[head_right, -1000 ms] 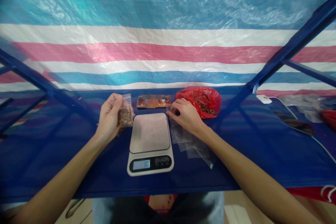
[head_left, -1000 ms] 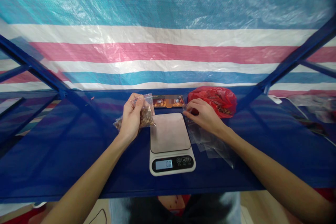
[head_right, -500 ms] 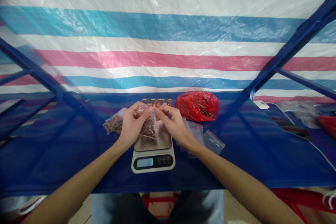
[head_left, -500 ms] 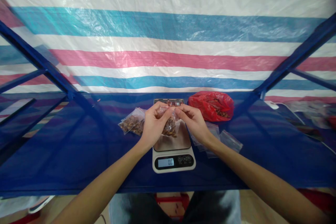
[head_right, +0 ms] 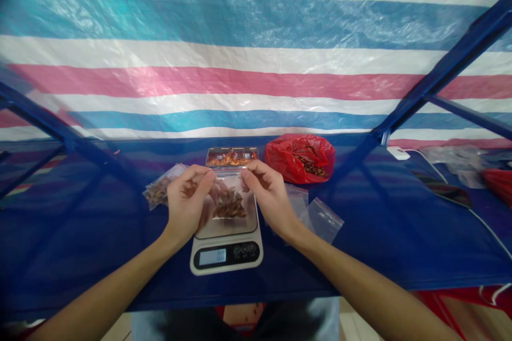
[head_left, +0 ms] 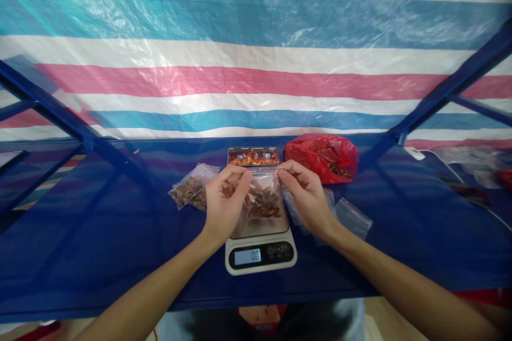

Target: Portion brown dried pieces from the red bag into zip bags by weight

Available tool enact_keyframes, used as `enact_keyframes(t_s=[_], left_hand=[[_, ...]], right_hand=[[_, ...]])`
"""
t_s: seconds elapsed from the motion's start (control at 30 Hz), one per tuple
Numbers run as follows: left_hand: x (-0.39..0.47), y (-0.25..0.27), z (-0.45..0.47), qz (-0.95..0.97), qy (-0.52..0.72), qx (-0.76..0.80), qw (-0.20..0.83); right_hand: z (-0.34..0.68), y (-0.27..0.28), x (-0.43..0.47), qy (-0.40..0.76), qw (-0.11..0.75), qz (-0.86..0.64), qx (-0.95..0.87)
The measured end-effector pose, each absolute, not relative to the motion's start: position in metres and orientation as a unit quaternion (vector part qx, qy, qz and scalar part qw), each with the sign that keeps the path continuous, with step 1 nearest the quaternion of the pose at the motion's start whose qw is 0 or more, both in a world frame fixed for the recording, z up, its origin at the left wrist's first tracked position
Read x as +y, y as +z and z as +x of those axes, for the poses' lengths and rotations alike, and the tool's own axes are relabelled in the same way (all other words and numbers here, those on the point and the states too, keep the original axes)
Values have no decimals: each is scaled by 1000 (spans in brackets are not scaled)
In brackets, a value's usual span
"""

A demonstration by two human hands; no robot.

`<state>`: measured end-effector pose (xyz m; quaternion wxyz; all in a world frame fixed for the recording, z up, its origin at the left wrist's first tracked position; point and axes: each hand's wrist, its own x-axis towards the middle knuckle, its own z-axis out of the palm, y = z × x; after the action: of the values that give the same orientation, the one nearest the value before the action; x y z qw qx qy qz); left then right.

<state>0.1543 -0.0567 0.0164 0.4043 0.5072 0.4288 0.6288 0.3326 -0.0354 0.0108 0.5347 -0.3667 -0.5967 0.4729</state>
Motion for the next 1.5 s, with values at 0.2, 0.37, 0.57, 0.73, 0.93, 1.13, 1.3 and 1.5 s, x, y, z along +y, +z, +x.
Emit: enact_keyframes(t_s=[0.2,0.37,0.57,0.73,0.93,1.13,1.3,1.5], left_hand=[[-56,23,150,541,616,440,366],[-56,22,152,553,612,425,373],[-58,19,154,599,605,413,323],[-60,24,152,634,595,384,312],[-60,18,145,685,547,352,328],[-57,26,139,709,543,370,258],[-50,39,133,716,565,365,187],[-46,36,129,740,587,299,137]], right_hand=[[330,18,-36,470,555,-370,-578],[328,17,-39,474,574,-360,-562],[326,23,-43,478,537,-355,-597],[326,29,-46,473,542,-331,-610],[327,30,-51,514,489,-300,-638],[333,32,-40,454,509,-291,-671],[341,35,-27,414,520,-296,-686],[335,34,-43,210,563,-305,-739]])
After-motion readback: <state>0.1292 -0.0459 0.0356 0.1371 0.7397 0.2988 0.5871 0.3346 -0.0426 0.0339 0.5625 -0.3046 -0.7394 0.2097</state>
